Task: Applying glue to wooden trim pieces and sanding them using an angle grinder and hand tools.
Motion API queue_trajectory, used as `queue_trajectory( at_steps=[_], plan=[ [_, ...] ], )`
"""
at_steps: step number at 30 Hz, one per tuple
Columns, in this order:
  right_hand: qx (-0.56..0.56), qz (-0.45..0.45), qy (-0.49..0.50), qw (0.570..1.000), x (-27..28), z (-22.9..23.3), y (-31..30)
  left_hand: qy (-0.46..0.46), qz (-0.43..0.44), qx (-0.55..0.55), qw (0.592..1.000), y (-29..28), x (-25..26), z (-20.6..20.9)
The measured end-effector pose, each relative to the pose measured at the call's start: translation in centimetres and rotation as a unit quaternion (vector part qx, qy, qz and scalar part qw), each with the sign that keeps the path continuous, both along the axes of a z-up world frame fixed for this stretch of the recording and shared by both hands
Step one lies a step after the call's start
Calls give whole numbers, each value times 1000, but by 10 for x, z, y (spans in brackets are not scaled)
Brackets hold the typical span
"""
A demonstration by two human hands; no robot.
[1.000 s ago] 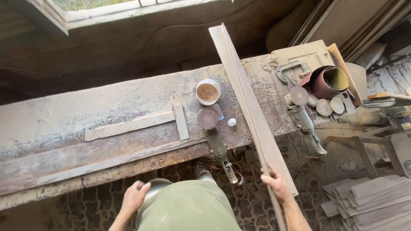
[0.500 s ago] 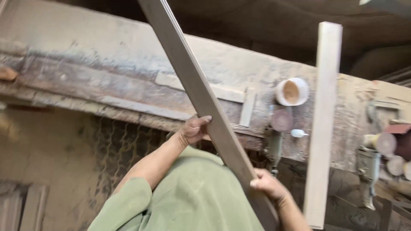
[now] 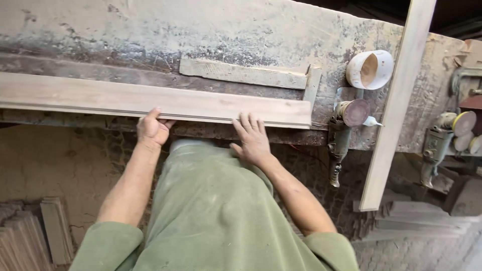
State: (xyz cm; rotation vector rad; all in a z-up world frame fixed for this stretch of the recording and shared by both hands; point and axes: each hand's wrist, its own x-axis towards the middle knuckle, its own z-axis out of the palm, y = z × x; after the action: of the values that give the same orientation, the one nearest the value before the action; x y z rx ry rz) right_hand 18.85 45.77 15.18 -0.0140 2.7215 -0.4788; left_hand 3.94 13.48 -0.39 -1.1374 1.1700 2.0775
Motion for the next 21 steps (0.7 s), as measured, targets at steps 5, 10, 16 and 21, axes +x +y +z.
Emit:
queue_trajectory(
  at_steps=[5,10,16,21],
  plan=[
    [5,-38,-6,999,-16,-35,-17,-66,-57,-95,992,0,-26,43],
    [-57,-50,49,996,-14,-65,3,105,-482,-428,757,13,-40,70],
    [-82,-271,234,930,0,-93,41,442,-593,-544,396,15,-94,70],
    [-8,-374,164,913,45,-118,110,450,-630,-520,361,-1,-121,60]
  ],
)
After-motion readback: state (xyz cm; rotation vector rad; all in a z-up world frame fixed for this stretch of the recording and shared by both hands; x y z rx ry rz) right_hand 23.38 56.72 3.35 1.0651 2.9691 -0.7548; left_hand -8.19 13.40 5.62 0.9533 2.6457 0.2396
